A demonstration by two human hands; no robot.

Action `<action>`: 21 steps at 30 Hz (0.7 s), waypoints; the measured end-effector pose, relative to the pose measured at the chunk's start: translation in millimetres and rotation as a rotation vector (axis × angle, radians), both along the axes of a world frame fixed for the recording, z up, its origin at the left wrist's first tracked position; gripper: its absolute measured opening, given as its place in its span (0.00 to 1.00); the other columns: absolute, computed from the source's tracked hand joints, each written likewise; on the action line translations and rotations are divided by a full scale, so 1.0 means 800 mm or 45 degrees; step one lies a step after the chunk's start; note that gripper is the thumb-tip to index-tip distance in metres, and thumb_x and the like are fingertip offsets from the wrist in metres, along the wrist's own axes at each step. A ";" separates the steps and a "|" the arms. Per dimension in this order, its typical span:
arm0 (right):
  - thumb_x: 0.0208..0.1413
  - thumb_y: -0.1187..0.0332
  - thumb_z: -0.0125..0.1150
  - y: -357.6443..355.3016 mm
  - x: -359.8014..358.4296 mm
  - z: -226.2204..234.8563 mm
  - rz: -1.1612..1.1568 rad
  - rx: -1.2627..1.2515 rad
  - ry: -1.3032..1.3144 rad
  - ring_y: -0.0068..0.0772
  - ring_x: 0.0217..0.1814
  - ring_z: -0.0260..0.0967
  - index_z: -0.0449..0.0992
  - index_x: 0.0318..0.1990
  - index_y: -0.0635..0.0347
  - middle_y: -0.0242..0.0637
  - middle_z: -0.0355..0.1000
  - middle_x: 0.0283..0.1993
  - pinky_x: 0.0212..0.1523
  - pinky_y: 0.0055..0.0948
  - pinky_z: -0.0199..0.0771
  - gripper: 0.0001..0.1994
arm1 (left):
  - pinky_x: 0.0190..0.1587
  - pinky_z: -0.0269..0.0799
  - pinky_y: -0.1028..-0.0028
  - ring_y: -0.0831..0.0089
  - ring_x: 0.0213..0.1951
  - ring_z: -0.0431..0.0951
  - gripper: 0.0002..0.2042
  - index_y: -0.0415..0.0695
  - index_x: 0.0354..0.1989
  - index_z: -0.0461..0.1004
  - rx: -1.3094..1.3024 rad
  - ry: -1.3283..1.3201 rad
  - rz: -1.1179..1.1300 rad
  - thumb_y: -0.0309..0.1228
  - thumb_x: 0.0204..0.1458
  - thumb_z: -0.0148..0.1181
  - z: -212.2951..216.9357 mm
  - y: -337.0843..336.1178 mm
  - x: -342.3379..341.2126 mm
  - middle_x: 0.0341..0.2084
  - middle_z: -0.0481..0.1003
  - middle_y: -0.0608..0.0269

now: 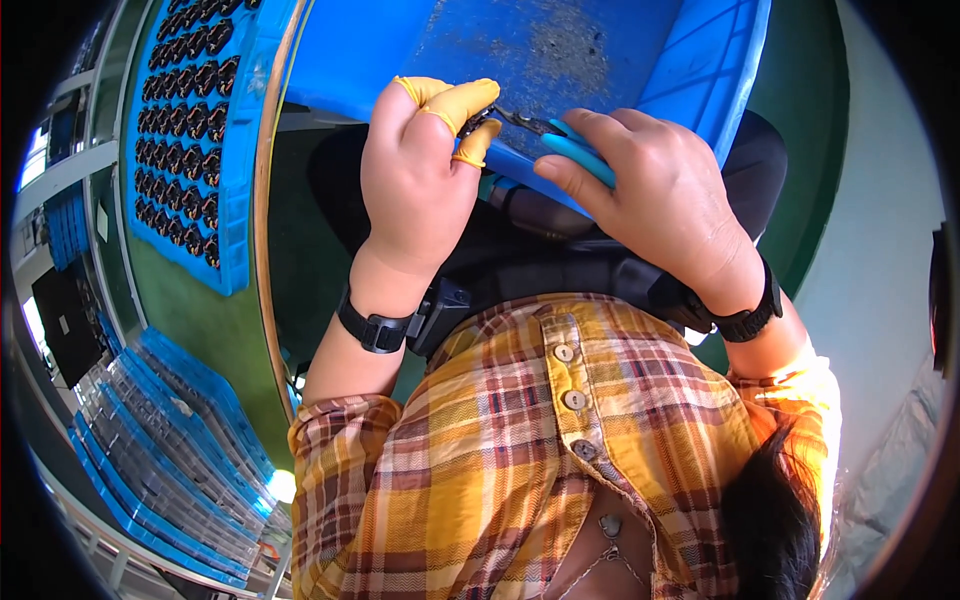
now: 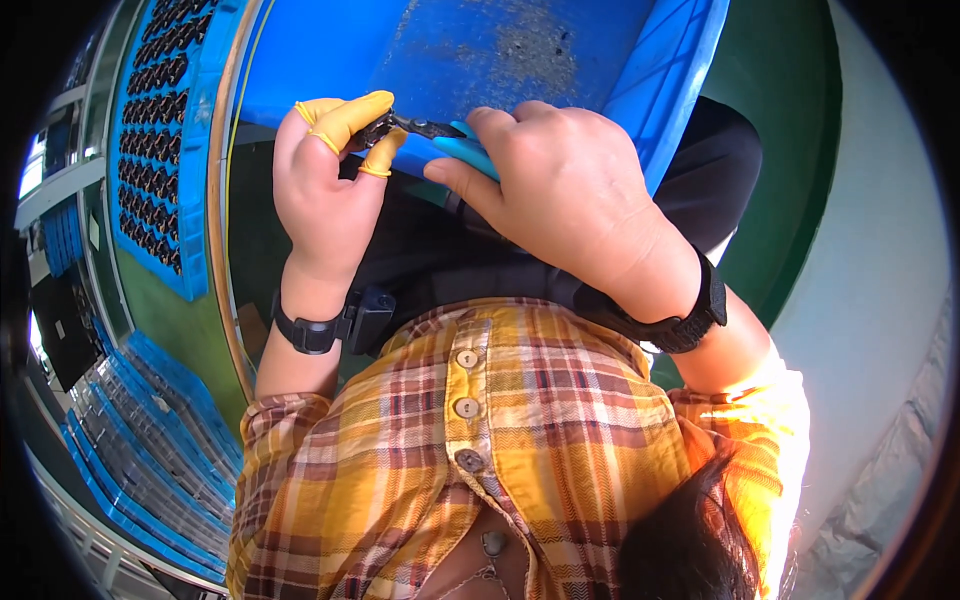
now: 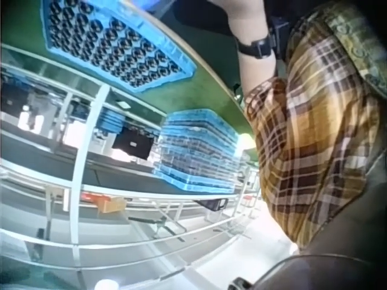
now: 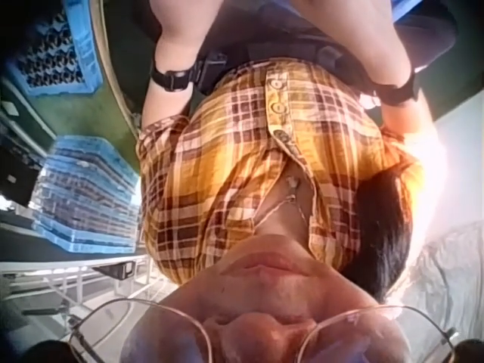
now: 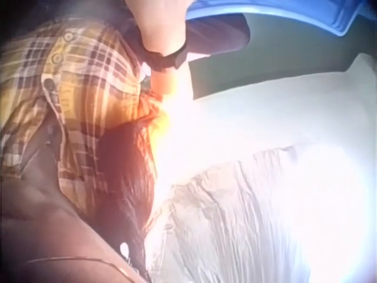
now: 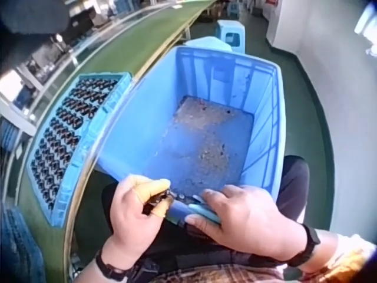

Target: Trim excess material from electronic components using pliers at a factory workstation.

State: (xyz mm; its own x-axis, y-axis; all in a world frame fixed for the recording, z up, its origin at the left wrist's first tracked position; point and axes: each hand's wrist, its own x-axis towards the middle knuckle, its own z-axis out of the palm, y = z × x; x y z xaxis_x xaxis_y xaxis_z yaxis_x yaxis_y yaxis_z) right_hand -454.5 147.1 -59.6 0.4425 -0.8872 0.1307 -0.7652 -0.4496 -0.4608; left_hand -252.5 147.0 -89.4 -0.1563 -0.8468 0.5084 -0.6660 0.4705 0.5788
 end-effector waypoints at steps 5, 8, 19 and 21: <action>0.55 0.48 0.61 0.002 0.002 0.003 0.024 0.009 0.025 0.47 0.23 0.73 0.77 0.29 0.61 0.44 0.73 0.21 0.23 0.39 0.73 0.21 | 0.29 0.71 0.71 0.65 0.30 0.73 0.15 0.42 0.39 0.79 -0.071 -0.061 -0.043 0.17 0.39 0.69 -0.004 0.004 -0.001 0.31 0.71 0.59; 0.56 0.48 0.60 0.003 0.002 0.003 0.049 0.025 0.060 0.46 0.23 0.74 0.77 0.27 0.61 0.44 0.73 0.21 0.23 0.39 0.73 0.22 | 0.29 0.71 0.72 0.66 0.30 0.73 0.14 0.42 0.38 0.79 -0.070 -0.090 -0.052 0.18 0.40 0.69 -0.005 0.005 0.002 0.31 0.71 0.59; 0.54 0.48 0.62 0.003 0.007 0.008 0.028 -0.022 0.083 0.46 0.23 0.74 0.76 0.26 0.61 0.44 0.72 0.20 0.23 0.38 0.74 0.22 | 0.34 0.74 0.77 0.69 0.32 0.74 0.16 0.43 0.37 0.78 0.217 0.289 0.099 0.18 0.38 0.73 -0.017 0.008 -0.003 0.32 0.73 0.62; 0.54 0.48 0.62 0.003 0.007 0.007 0.021 -0.031 0.079 0.46 0.23 0.74 0.76 0.26 0.61 0.44 0.72 0.20 0.23 0.38 0.74 0.22 | 0.34 0.74 0.77 0.70 0.32 0.74 0.16 0.43 0.37 0.78 0.225 0.317 0.106 0.18 0.37 0.73 -0.019 0.008 -0.003 0.32 0.73 0.63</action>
State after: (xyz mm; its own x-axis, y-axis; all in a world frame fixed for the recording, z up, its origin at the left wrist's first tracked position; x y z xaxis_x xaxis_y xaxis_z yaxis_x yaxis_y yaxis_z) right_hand -449.3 149.9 -53.8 0.4653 -0.8764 0.1242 -0.7843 -0.4732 -0.4012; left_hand -254.9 153.4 -104.4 0.0278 -0.9302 0.3659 -0.5258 0.2977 0.7968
